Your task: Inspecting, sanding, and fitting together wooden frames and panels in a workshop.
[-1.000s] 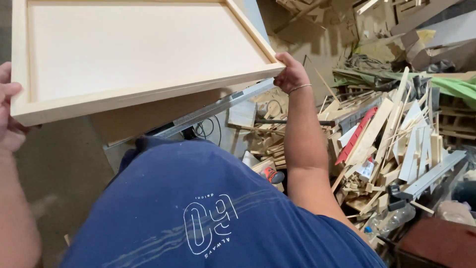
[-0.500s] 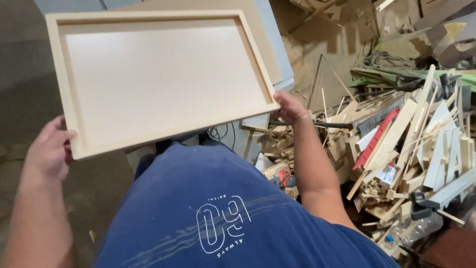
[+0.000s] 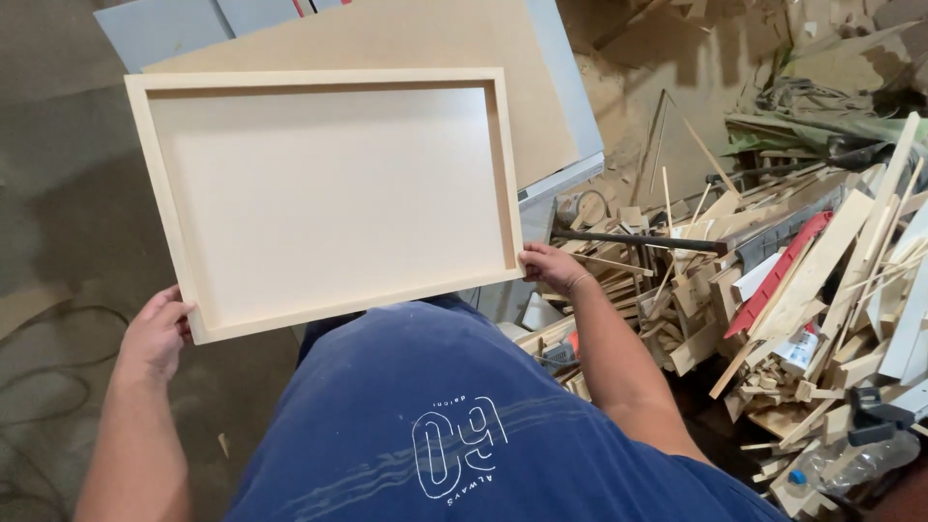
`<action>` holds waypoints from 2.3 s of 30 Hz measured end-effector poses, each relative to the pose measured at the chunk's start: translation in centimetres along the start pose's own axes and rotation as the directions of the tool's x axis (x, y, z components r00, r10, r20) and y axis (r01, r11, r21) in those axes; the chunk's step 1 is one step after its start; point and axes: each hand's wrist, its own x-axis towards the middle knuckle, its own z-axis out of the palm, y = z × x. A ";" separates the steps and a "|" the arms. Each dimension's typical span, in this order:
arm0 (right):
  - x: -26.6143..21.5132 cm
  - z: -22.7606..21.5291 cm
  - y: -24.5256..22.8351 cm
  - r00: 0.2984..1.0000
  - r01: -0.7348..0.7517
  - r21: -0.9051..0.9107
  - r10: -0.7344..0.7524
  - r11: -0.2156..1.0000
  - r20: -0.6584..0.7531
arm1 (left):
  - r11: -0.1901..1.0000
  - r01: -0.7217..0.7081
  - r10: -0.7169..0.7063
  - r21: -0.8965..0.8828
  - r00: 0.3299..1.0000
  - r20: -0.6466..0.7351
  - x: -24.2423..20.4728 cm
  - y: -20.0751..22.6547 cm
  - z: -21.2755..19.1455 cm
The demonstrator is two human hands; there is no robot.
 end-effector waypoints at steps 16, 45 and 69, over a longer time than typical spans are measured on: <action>1.8 2.8 -13.2 0.842 -0.013 -0.273 -0.137 0.962 -0.522 | 0.967 0.235 -0.194 0.094 0.927 -0.321 -4.8 17.1 8.2; -9.0 9.6 -21.2 0.671 0.618 -0.344 -0.703 0.707 -0.238 | 0.959 0.034 -0.121 -0.282 0.947 -0.299 4.1 6.5 5.4; -6.3 4.3 -19.8 0.751 0.557 -0.602 -0.657 0.572 0.071 | 0.722 -0.687 0.561 -0.081 0.651 -0.511 -4.6 5.3 -4.6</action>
